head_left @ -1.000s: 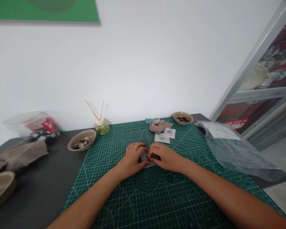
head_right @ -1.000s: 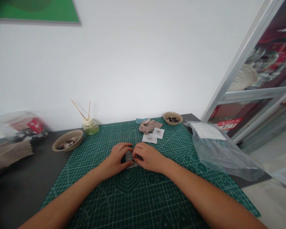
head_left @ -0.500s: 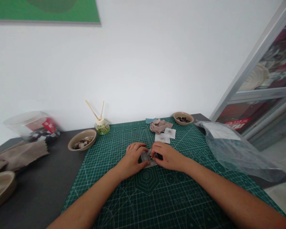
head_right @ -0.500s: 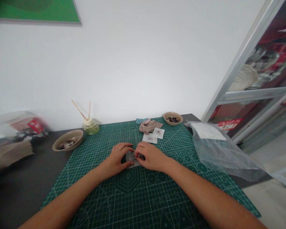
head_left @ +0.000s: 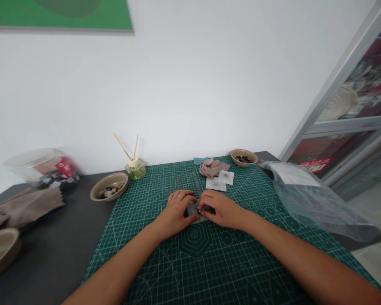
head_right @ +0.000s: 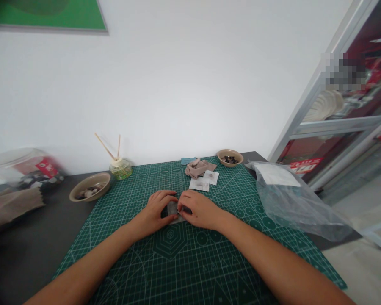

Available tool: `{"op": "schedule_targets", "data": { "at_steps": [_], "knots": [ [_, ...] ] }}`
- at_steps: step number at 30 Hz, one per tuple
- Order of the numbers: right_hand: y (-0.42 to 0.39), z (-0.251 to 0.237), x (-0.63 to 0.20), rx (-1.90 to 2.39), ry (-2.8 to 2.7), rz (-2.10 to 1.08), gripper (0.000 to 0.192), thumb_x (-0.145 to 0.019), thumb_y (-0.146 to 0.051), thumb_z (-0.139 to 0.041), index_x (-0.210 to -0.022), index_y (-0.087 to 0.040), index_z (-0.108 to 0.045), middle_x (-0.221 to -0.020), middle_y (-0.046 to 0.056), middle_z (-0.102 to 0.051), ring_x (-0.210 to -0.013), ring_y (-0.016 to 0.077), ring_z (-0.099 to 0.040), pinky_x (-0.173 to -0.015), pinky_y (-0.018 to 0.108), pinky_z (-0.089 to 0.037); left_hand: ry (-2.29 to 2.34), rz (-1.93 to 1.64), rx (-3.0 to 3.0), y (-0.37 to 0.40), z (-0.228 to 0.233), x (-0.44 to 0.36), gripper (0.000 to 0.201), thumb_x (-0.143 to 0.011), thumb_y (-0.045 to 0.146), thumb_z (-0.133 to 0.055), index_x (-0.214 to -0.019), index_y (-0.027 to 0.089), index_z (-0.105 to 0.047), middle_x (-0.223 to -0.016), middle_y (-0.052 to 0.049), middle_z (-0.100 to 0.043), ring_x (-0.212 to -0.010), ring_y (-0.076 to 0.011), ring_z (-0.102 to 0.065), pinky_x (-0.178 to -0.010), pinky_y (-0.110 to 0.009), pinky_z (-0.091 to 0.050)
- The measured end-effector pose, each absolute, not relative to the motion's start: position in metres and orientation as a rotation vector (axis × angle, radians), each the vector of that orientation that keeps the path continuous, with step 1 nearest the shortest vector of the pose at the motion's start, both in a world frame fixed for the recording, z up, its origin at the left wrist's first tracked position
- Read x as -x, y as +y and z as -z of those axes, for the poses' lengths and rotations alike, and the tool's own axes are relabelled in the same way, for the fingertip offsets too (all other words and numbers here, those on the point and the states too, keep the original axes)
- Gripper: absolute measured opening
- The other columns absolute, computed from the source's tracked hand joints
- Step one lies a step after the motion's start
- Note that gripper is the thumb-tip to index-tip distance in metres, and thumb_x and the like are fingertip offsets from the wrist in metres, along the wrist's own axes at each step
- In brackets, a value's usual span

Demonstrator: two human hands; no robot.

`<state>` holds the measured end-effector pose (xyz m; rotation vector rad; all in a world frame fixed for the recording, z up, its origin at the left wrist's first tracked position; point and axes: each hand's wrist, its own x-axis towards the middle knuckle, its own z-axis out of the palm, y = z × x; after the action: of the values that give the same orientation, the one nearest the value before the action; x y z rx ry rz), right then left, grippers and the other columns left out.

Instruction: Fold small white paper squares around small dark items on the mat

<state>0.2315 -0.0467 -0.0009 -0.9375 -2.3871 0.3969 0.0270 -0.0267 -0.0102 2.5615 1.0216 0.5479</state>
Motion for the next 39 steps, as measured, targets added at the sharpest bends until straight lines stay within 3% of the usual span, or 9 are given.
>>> {"op": "schedule_targets", "data": {
  "at_steps": [39],
  "knots": [
    [-0.0472, -0.0005, -0.2324, 1.017, -2.366, -0.375, 0.013, -0.077, -0.006, -0.058, -0.084, -0.017, -0.058, -0.089, 0.005, -0.057, -0.085, 0.0186, -0.053, -0.076, 0.031, -0.044, 1.011, -0.57, -2.575, -0.0261, 0.012, -0.0266, 0.034, -0.076, 0.023, -0.069, -0.107, 0.022, -0.056, -0.125, -0.007, -0.052, -0.12, -0.0272, -0.043, -0.103, -0.047, -0.03]
  ]
}}
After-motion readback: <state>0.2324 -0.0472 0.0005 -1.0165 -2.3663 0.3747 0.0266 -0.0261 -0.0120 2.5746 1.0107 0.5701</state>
